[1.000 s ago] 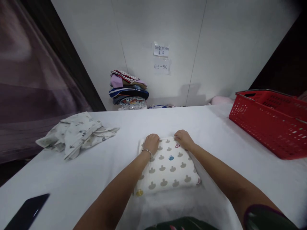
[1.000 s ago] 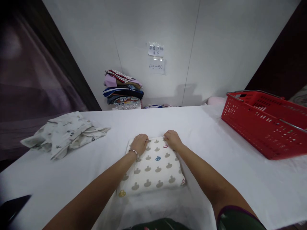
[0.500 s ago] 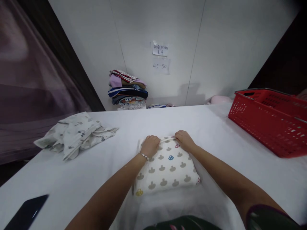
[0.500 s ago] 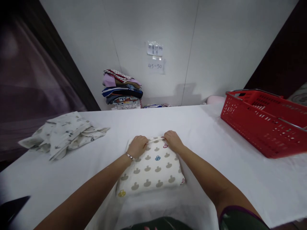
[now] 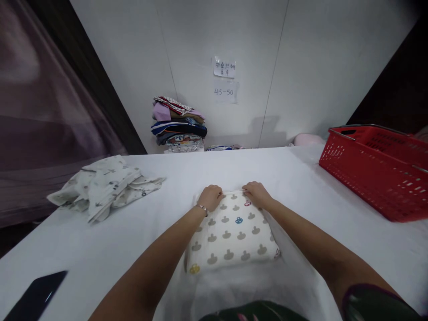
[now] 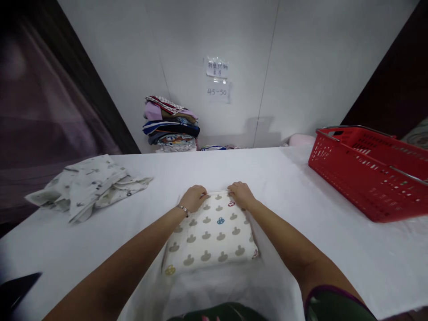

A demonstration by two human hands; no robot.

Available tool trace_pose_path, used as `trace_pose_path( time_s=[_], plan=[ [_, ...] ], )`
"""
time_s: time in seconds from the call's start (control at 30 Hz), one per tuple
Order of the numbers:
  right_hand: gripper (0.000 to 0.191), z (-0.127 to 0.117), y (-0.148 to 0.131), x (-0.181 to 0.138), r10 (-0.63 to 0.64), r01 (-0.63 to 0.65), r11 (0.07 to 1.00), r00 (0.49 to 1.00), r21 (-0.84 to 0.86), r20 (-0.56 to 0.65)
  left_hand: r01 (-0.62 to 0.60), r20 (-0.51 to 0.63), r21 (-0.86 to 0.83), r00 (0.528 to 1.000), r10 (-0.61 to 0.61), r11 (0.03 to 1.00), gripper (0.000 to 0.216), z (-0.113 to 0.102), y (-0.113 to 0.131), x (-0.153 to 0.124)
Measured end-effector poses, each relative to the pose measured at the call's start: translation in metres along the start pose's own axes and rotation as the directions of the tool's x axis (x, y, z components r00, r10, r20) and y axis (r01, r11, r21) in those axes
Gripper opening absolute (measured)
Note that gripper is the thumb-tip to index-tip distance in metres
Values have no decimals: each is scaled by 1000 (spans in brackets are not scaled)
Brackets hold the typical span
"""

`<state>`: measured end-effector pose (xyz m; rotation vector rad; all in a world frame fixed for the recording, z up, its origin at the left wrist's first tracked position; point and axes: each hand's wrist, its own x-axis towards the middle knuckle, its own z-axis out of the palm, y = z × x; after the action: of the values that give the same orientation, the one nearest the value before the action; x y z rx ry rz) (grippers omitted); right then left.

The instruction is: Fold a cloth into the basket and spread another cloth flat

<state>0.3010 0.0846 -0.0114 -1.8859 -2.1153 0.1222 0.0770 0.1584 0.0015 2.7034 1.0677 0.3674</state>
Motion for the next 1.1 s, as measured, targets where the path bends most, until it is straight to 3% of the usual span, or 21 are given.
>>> trace_pose_path(
  time_s=[0.13, 0.33, 0.67, 0.93, 1.1],
  plan=[
    [17, -3, 0, 6, 32, -33, 999, 999, 24, 37, 4, -9, -30, 1000, -5, 1000, 11, -2, 1, 0],
    [10, 9, 4, 17, 233, -224, 929, 973, 293, 4, 255, 21, -152, 967, -255, 955, 13, 4, 3, 6],
    [13, 18, 1, 20, 326, -297, 877, 945, 377, -16, 301, -31, -196, 949, -313, 933, 15, 21, -4, 7],
    [24, 20, 0, 17, 334, -313, 899, 942, 306, -18, 273, -69, -135, 956, -284, 952, 17, 15, 2, 6],
    [40, 15, -23, -9, 139, -126, 985, 984, 122, -109, 43, -110, 12, 993, -42, 999, 28, 8, 22, -20]
  ],
)
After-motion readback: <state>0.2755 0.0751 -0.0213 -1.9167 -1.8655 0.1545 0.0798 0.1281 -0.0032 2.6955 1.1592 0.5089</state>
